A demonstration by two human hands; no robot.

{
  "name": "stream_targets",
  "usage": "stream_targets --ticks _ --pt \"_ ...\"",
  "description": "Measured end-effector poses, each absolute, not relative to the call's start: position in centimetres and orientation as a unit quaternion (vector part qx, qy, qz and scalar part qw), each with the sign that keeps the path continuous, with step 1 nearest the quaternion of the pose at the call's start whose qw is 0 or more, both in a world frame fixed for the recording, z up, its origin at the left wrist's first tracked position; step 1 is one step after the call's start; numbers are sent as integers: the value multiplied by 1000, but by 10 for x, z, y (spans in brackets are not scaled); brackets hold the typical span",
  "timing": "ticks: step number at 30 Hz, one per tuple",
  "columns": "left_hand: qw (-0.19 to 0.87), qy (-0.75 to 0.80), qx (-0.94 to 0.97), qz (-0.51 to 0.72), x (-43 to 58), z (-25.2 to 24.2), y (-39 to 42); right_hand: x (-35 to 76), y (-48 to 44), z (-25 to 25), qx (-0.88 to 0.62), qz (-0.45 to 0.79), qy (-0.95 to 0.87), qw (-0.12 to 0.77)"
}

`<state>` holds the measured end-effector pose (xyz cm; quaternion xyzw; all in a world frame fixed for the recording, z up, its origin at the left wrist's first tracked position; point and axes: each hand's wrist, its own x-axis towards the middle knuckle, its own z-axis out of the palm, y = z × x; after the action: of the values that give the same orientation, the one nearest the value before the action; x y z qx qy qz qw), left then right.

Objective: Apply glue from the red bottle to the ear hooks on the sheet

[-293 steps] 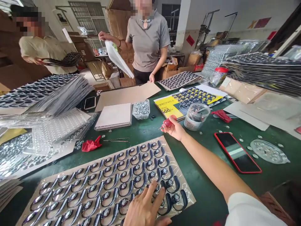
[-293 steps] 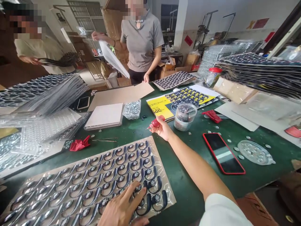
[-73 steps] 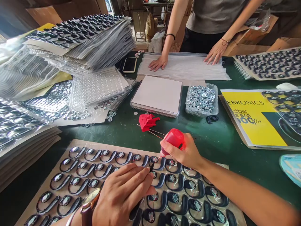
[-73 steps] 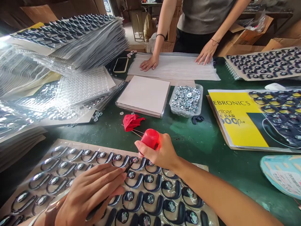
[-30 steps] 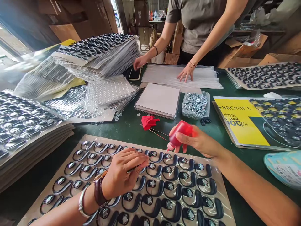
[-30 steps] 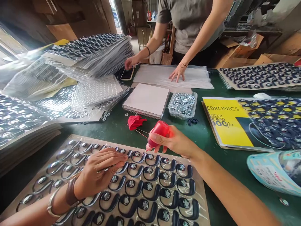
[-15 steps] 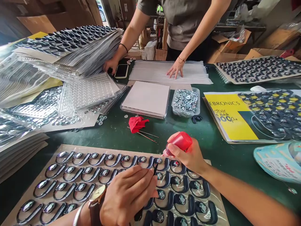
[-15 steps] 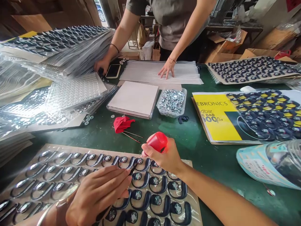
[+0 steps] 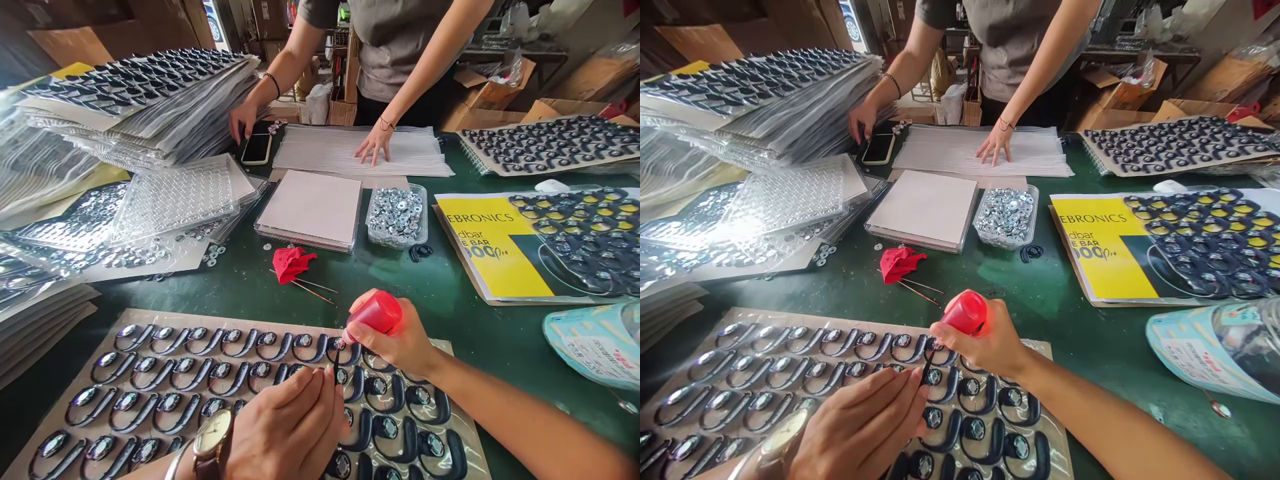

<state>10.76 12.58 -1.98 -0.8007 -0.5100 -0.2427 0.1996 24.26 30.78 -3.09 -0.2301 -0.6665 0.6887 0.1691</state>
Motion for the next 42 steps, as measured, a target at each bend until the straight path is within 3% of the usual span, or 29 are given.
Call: stream_targets --ticks 17,26,36,42 --pt "155 -548 -774 -277 110 -25 122 245 310 -35 -256 664 -666 223" --pt "130 -559 -770 -280 108 -27 120 243 311 -33 -266 638 -692 211" --pt "1 -534 -792 -298 90 3 135 244 312 -30 -250 652 -682 216" --pt "-10 -555 -768 -319 87 1 136 244 312 -28 -246 650 -689 206"
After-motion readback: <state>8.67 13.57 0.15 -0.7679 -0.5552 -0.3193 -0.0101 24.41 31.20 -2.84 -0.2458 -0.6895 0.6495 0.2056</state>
